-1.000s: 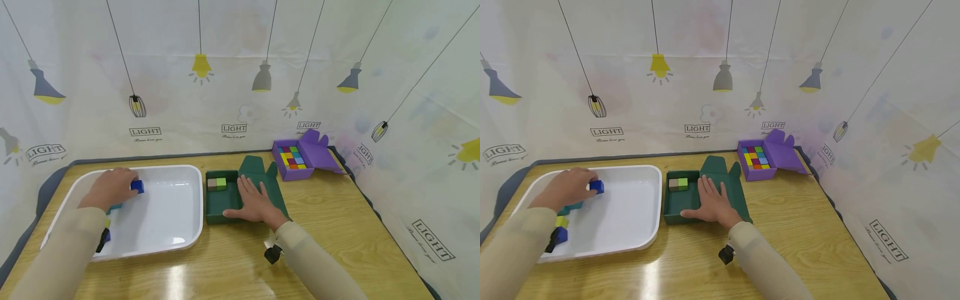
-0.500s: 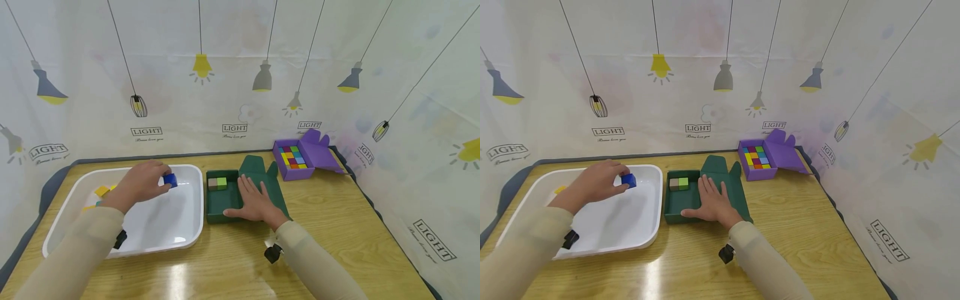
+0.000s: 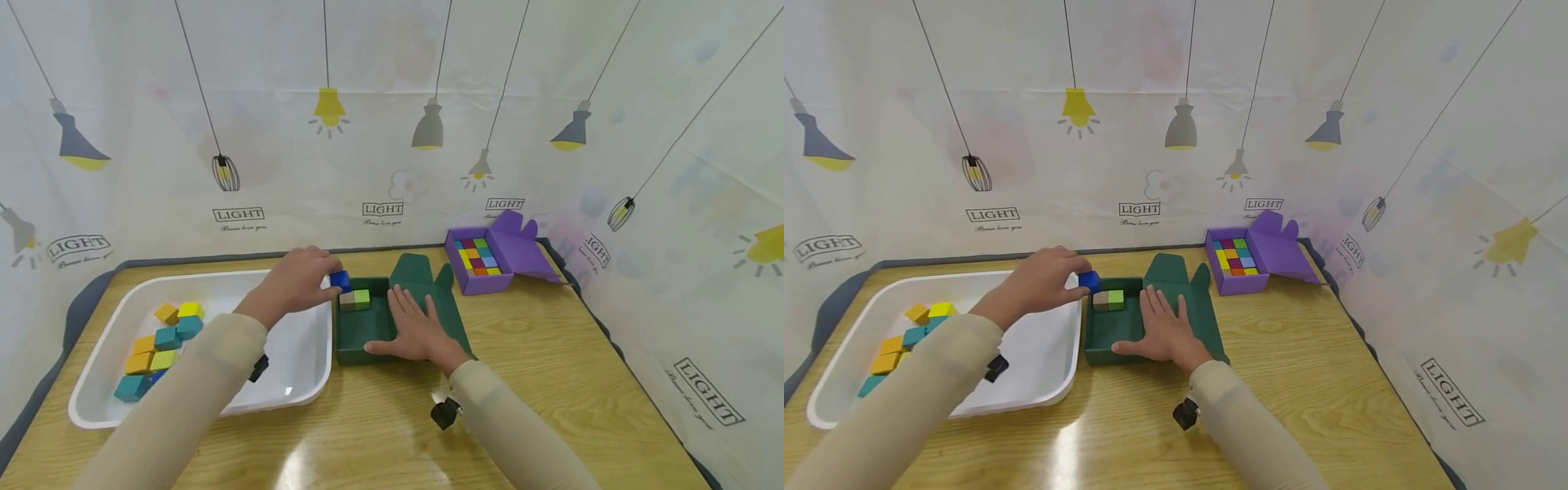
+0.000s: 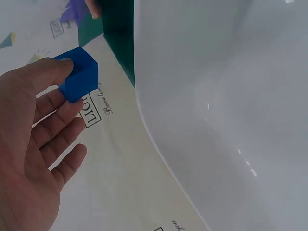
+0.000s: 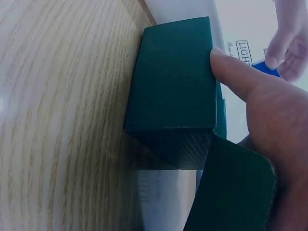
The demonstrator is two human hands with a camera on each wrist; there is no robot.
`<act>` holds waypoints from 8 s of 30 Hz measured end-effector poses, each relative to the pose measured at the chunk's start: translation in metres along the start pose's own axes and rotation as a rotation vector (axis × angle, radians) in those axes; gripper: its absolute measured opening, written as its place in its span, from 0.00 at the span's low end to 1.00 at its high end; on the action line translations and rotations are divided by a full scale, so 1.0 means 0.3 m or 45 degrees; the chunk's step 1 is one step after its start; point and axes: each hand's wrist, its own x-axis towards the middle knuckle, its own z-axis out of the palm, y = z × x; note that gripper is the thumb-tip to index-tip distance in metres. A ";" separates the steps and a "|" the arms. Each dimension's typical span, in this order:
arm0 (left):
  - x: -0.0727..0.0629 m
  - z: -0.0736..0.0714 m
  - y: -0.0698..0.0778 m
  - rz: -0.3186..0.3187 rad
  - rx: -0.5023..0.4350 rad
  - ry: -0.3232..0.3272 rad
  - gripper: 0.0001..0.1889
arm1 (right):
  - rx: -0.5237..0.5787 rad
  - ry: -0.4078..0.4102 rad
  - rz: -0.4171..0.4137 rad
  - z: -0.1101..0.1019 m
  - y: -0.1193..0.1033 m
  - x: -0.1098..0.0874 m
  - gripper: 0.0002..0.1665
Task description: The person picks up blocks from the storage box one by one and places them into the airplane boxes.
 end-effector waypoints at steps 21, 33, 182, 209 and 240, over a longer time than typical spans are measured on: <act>0.181 0.142 0.093 -0.019 0.059 -0.179 0.19 | 0.035 0.000 -0.019 -0.008 0.017 -0.007 0.68; 0.207 0.206 0.095 0.093 0.180 -0.190 0.20 | -0.001 -0.009 -0.001 -0.010 0.011 -0.010 0.67; -0.194 -0.004 -0.205 -0.254 -0.043 0.055 0.18 | 0.029 0.007 -0.029 -0.009 0.013 -0.020 0.66; 0.045 0.140 0.048 -0.026 0.042 -0.090 0.17 | 0.010 -0.016 -0.049 -0.018 0.029 -0.013 0.65; 0.065 0.235 0.060 -0.167 0.195 -0.193 0.18 | 0.002 -0.008 -0.047 -0.013 0.031 -0.012 0.66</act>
